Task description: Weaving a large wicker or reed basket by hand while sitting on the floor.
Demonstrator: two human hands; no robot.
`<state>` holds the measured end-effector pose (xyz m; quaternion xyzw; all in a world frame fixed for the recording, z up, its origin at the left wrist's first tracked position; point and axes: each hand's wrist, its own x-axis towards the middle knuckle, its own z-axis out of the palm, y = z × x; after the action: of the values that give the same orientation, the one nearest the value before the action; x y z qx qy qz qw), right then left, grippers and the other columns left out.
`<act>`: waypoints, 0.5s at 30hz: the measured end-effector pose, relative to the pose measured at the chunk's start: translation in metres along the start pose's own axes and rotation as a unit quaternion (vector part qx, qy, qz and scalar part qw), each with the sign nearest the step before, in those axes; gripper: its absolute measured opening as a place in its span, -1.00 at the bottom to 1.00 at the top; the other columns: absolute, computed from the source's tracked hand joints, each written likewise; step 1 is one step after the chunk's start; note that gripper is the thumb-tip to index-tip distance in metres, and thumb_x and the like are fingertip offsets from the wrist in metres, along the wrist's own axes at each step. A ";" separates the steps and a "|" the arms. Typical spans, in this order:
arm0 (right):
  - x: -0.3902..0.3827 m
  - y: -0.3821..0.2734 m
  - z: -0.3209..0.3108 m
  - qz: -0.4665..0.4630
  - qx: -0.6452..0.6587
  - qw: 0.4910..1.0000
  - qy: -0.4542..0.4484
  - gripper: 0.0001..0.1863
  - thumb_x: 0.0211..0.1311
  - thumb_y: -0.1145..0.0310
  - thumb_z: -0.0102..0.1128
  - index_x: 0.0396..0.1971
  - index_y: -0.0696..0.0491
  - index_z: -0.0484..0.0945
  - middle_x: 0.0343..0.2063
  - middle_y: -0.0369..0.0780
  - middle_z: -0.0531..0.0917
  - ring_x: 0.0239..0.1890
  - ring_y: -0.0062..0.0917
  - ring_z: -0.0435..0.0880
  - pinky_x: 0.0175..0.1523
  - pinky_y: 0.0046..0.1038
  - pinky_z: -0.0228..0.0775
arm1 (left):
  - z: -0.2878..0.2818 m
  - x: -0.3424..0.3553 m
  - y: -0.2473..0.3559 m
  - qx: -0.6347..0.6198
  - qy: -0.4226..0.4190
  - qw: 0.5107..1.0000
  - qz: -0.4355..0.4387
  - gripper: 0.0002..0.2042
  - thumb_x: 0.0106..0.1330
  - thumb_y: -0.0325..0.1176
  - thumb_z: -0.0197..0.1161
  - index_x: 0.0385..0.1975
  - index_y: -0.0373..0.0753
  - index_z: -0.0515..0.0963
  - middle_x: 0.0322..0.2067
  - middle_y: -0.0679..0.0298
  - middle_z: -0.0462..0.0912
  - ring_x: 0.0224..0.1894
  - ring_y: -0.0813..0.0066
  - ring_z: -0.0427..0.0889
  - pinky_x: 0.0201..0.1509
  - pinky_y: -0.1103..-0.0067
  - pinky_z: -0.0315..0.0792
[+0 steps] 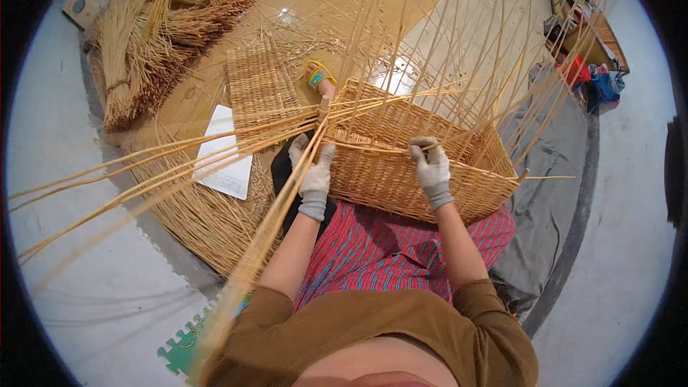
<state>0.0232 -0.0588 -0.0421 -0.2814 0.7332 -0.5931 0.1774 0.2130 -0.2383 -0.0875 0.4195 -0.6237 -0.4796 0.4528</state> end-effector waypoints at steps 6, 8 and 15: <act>0.006 0.013 0.019 -0.061 0.008 0.993 0.105 -0.88 0.35 0.50 0.21 -0.15 0.11 0.56 -0.38 -0.35 0.62 -0.37 -0.68 0.56 -0.23 -0.60 0.48 | 0.028 0.022 0.014 -0.075 -0.129 0.987 -0.066 -0.37 0.24 -0.40 0.40 0.27 -0.31 0.24 0.09 0.11 0.48 0.00 0.30 0.55 0.07 0.46 0.56; -0.002 -0.014 0.035 0.019 0.112 0.988 0.107 -0.94 0.32 0.49 0.25 -0.25 0.12 0.58 -0.39 -0.33 0.65 -0.33 -0.63 0.60 -0.21 -0.54 0.53 | 0.022 0.025 -0.006 -0.029 -0.095 0.995 -0.033 -0.38 0.24 -0.41 0.40 0.26 -0.31 0.26 0.06 0.13 0.50 -0.02 0.32 0.56 0.05 0.46 0.57; 0.155 -0.095 0.078 -0.328 -0.332 0.877 0.117 -0.55 0.19 0.49 0.30 0.12 0.01 0.56 0.03 -0.10 0.64 -0.17 -0.46 0.72 -0.09 -0.49 0.55 | 0.074 0.029 -0.017 0.113 -0.152 0.976 -0.107 -0.08 0.20 0.08 0.41 0.33 -0.45 0.10 0.18 -0.19 0.38 0.02 0.06 0.56 0.03 0.33 0.55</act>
<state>-0.0320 -0.2287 0.0434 -0.4772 0.7678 -0.3676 -0.2182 0.1360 -0.2526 -0.1086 0.4547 -0.6867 -0.5099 0.2483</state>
